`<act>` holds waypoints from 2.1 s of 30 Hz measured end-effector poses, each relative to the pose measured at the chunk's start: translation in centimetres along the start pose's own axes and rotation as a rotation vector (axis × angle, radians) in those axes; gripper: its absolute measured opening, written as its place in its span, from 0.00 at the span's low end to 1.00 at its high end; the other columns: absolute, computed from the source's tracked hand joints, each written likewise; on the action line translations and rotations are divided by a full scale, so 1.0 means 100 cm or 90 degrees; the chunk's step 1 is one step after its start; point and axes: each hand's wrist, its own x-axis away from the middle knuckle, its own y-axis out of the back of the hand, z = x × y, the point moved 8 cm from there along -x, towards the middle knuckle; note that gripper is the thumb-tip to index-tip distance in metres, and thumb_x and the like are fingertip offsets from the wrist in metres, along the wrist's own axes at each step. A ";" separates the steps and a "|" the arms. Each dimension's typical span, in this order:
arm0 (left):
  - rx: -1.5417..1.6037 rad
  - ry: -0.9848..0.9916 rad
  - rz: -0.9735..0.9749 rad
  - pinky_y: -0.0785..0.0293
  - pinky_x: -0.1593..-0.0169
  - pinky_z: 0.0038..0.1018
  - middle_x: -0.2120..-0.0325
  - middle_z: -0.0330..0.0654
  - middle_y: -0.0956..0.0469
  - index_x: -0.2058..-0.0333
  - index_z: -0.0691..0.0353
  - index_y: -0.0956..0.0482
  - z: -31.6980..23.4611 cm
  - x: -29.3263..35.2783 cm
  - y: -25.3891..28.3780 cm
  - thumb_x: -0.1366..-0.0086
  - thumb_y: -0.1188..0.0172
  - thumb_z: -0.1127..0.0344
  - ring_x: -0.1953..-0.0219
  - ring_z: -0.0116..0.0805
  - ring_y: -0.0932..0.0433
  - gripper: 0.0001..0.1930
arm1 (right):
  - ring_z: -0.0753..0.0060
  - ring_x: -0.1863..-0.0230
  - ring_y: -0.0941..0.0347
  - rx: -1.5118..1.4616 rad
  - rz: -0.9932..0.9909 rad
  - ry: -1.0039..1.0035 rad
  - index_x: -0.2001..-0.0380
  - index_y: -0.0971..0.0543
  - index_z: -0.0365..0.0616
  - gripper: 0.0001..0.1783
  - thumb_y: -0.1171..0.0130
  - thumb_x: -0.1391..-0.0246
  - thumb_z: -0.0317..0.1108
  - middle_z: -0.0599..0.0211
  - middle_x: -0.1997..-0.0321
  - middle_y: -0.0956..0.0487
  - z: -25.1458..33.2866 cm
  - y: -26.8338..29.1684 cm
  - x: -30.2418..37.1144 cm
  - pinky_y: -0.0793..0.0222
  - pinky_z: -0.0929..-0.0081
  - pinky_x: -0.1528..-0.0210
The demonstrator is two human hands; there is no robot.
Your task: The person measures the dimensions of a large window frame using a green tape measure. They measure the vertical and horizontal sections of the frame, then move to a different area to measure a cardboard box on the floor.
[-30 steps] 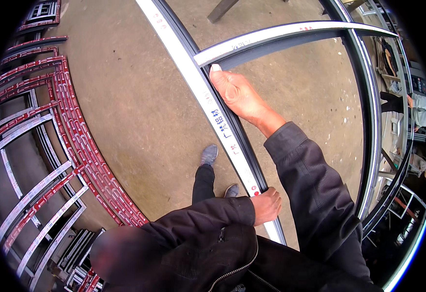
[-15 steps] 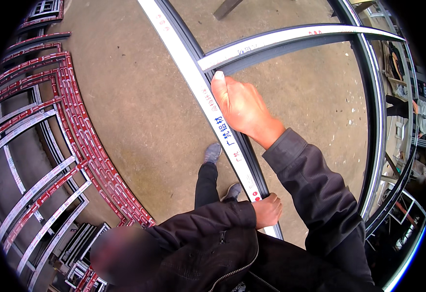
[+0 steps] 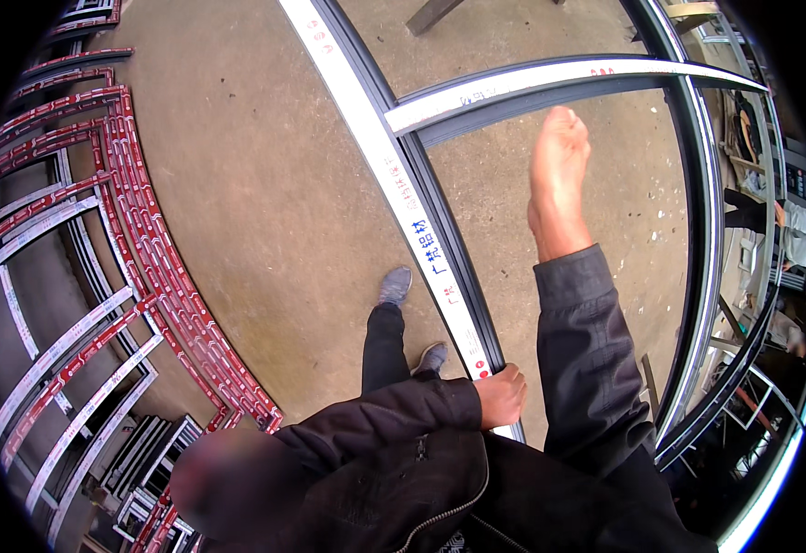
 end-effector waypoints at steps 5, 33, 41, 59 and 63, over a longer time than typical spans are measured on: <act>0.055 -0.058 -0.037 0.32 0.46 0.50 0.70 0.49 0.18 0.68 0.70 0.14 -0.008 0.006 -0.007 0.46 0.42 0.60 0.63 0.47 0.21 0.17 | 0.25 0.34 0.36 0.153 0.308 0.117 0.40 0.32 0.22 0.37 0.63 0.25 0.54 0.22 0.37 0.33 0.028 -0.076 0.096 0.44 0.46 0.30; 0.019 -0.020 0.000 0.34 0.59 0.34 0.76 0.39 0.24 0.74 0.65 0.18 -0.001 -0.001 -0.003 0.46 0.41 0.60 0.67 0.37 0.24 0.12 | 0.76 0.58 0.20 -0.119 0.847 -0.111 0.52 0.16 0.40 0.25 0.35 0.35 0.53 0.66 0.58 0.15 0.053 -0.084 0.084 0.23 0.73 0.54; 0.024 -0.038 0.022 0.32 0.58 0.33 0.76 0.40 0.24 0.74 0.65 0.18 -0.004 0.000 -0.007 0.47 0.40 0.60 0.68 0.38 0.23 0.12 | 0.73 0.55 0.17 -0.083 0.840 -0.130 0.53 0.16 0.40 0.25 0.35 0.35 0.53 0.65 0.58 0.14 0.054 -0.083 0.084 0.22 0.71 0.51; 0.254 -0.041 -0.122 0.32 0.62 0.38 0.76 0.43 0.19 0.76 0.61 0.14 -0.017 0.014 -0.053 0.52 0.37 0.59 0.69 0.43 0.20 0.12 | 0.32 0.39 0.34 0.059 0.283 0.089 0.46 0.26 0.30 0.30 0.67 0.29 0.47 0.33 0.43 0.26 0.028 -0.075 0.089 0.42 0.41 0.33; 0.061 -0.048 0.043 0.31 0.60 0.37 0.75 0.42 0.19 0.75 0.62 0.15 -0.008 0.002 -0.017 0.50 0.38 0.58 0.67 0.41 0.20 0.12 | 0.40 0.41 0.28 0.161 0.260 0.077 0.49 0.26 0.27 0.31 0.64 0.28 0.49 0.38 0.46 0.22 0.033 -0.061 0.077 0.37 0.52 0.35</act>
